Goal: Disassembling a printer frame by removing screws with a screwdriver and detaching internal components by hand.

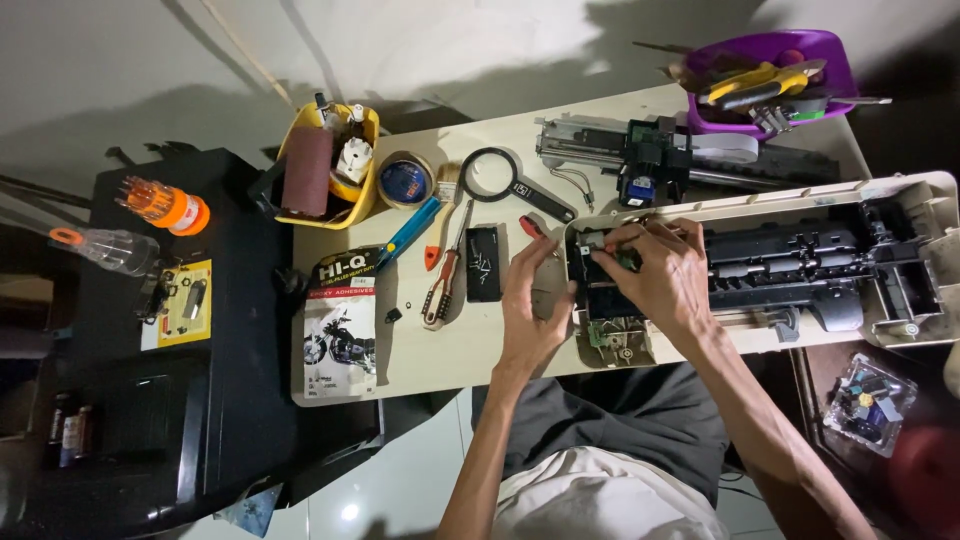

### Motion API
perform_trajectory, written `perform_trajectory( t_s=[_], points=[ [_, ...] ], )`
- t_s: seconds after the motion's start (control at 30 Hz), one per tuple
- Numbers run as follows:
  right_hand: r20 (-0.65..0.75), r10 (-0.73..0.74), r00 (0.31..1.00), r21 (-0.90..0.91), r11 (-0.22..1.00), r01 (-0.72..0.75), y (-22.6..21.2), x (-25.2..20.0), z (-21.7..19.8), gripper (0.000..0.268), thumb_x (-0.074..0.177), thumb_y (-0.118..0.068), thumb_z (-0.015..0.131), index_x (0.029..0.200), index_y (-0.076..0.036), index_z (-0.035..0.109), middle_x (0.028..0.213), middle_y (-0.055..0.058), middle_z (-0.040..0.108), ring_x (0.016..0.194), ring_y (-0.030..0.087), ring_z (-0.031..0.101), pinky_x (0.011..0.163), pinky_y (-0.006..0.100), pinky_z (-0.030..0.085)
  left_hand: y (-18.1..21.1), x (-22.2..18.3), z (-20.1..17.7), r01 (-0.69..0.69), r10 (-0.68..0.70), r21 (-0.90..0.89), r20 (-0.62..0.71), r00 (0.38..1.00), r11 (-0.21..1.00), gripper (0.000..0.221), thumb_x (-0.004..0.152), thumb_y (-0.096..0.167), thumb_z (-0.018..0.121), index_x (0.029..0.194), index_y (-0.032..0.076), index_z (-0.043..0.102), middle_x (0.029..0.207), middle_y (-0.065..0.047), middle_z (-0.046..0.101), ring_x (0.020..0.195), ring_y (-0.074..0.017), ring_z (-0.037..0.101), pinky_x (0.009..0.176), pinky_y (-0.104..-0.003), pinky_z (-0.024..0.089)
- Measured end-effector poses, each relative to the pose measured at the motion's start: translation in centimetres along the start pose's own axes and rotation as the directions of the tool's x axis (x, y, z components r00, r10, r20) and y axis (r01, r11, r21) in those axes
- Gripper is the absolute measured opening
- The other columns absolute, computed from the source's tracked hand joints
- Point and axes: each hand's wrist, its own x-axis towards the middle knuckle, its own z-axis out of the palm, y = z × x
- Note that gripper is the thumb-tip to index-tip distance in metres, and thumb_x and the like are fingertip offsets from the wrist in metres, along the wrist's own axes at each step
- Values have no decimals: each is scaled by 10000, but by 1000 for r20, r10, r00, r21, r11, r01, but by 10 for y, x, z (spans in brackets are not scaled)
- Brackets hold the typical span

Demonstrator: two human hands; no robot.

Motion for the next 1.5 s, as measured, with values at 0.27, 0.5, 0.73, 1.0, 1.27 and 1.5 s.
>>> perform_trajectory(
  t_s=[0.27, 0.5, 0.73, 1.0, 1.27, 1.5],
  points=[
    [53, 110, 993, -16, 994, -109, 5, -8, 16, 224, 837, -261, 864, 942, -203, 675, 757, 22, 757, 879, 229, 751, 1030, 388, 417, 26, 6, 0, 8, -53, 186, 236, 970, 983, 849, 851, 326, 722, 1601, 128, 376, 1630, -236, 369, 1516, -484, 327, 1237, -646, 259],
    [159, 137, 978, 82, 985, -151, 4, -1, 6, 175, 846, -173, 813, 948, -167, 671, 774, 38, 762, 894, 262, 747, 1020, 448, 439, 5, 0, 4, -33, -24, 243, 227, 974, 969, 850, 829, 366, 731, 1594, 174, 415, 1608, -208, 418, 1498, -441, 388, 1216, -583, 355],
    [188, 62, 980, 105, 991, -83, 0, 9, -7, 132, 864, -124, 769, 921, -162, 656, 728, 55, 745, 824, 277, 752, 935, 444, 489, 1, 1, 4, -91, 24, 281, 232, 972, 955, 889, 846, 367, 727, 1631, 200, 345, 1656, -254, 312, 1522, -502, 292, 1227, -632, 266],
    [158, 24, 987, 164, 985, -51, 9, 13, -2, 114, 824, -134, 769, 867, -169, 669, 675, 61, 716, 766, 302, 749, 804, 409, 554, -10, 33, 0, -169, 77, 252, 339, 937, 953, 476, 1070, 458, 338, 1388, 265, 634, 1652, -110, 359, 1485, -419, 421, 1162, -587, 421],
    [275, 26, 961, 263, 959, -102, 5, 27, -9, 98, 821, -2, 746, 812, -61, 669, 664, 188, 690, 701, 426, 716, 668, 472, 565, -27, 36, 4, -281, 163, 291, 371, 914, 914, 437, 1118, 395, 253, 1388, 255, 568, 1561, -188, 438, 1137, -474, 670, 892, -591, 573],
    [377, 30, 926, 347, 922, -171, 1, 33, -19, 82, 907, 29, 653, 829, 24, 630, 705, 270, 665, 693, 446, 687, 619, 479, 551, -18, 36, 4, -253, 140, 275, 372, 917, 928, 407, 1134, 326, 285, 1402, 167, 547, 1553, -259, 412, 1269, -543, 567, 983, -643, 527]
  ],
)
